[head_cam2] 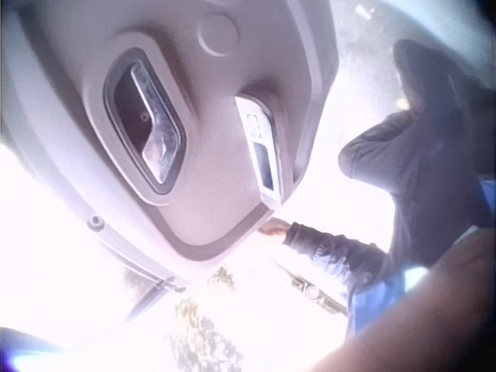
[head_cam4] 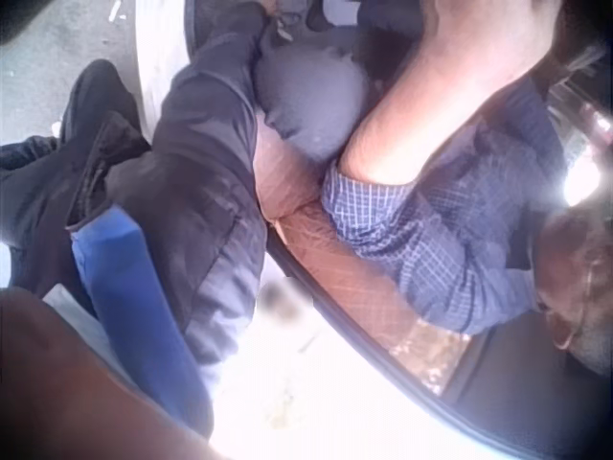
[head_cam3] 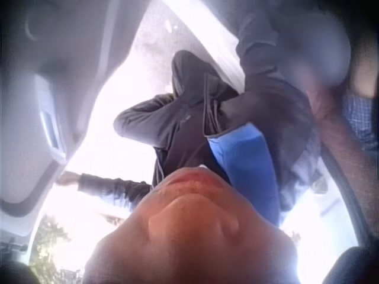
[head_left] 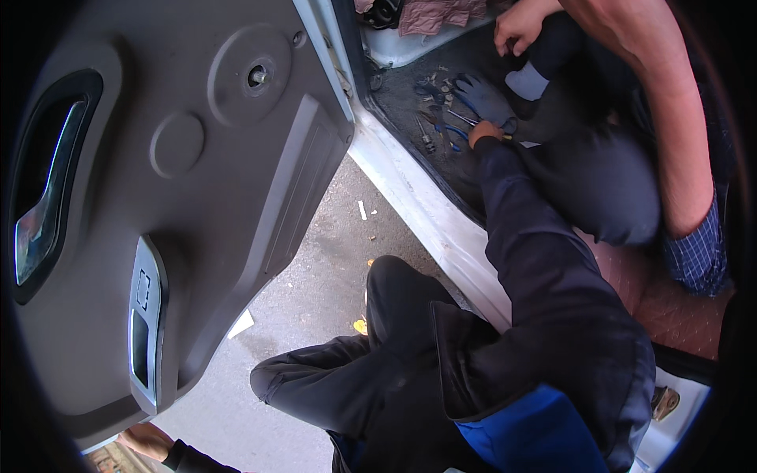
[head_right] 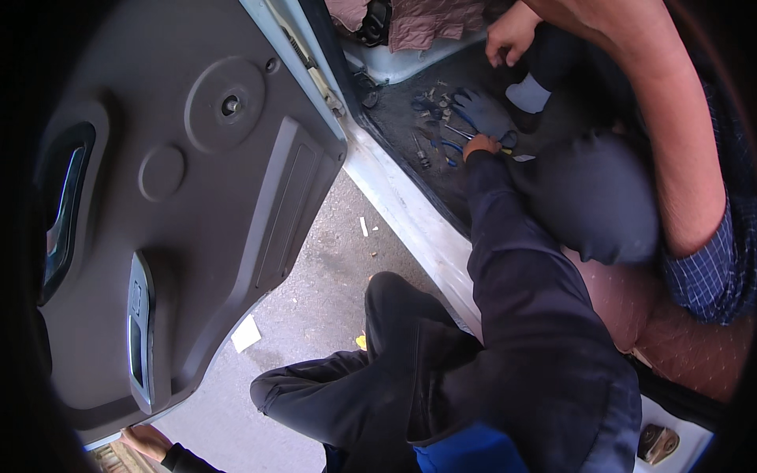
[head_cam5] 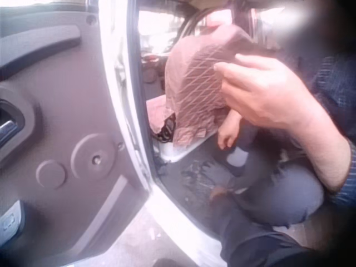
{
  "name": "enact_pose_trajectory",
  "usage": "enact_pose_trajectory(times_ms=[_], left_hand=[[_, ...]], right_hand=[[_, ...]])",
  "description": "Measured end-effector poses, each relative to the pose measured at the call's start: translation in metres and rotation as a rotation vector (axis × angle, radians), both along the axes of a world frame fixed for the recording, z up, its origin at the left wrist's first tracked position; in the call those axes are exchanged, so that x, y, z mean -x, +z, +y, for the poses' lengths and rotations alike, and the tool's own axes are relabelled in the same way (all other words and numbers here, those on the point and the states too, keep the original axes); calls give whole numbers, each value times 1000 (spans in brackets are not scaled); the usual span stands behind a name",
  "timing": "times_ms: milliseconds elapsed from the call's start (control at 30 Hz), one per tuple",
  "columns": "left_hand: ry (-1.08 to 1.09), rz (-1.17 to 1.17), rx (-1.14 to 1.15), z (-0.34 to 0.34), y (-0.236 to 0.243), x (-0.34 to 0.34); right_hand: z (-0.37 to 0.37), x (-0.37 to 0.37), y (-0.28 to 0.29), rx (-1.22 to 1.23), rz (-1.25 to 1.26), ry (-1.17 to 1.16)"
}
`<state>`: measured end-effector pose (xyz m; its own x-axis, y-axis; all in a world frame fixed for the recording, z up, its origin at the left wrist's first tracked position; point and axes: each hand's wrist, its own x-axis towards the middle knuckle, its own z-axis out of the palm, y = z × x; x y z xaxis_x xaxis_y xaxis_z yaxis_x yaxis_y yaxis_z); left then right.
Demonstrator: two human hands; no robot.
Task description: The person installs a car door panel by aligning it with the door frame and securing it with multiple fasteners. They use a screwdriver to tighten screws and insert plastic clips into designated holes, ensuring the panel is firmly attached.
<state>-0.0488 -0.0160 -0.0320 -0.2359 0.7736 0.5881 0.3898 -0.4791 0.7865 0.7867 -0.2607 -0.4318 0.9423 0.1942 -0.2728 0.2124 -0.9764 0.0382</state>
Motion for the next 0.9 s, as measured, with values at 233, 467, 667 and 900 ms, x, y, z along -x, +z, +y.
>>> enact_pose_trajectory(times_ms=[233,467,667,900], left_hand=[[-103,-51,55,16,-10,59],[-127,-345,93,8,-7,44],[-308,-23,-131,-1,-5,-6],[-200,-19,-90,-11,11,-37]], right_hand=[[1,15,-1,-30,-121,-135],[5,17,-12,-492,-163,-112],[45,114,51,-1609,448,-318],[29,285,264,-1905,579,227]])
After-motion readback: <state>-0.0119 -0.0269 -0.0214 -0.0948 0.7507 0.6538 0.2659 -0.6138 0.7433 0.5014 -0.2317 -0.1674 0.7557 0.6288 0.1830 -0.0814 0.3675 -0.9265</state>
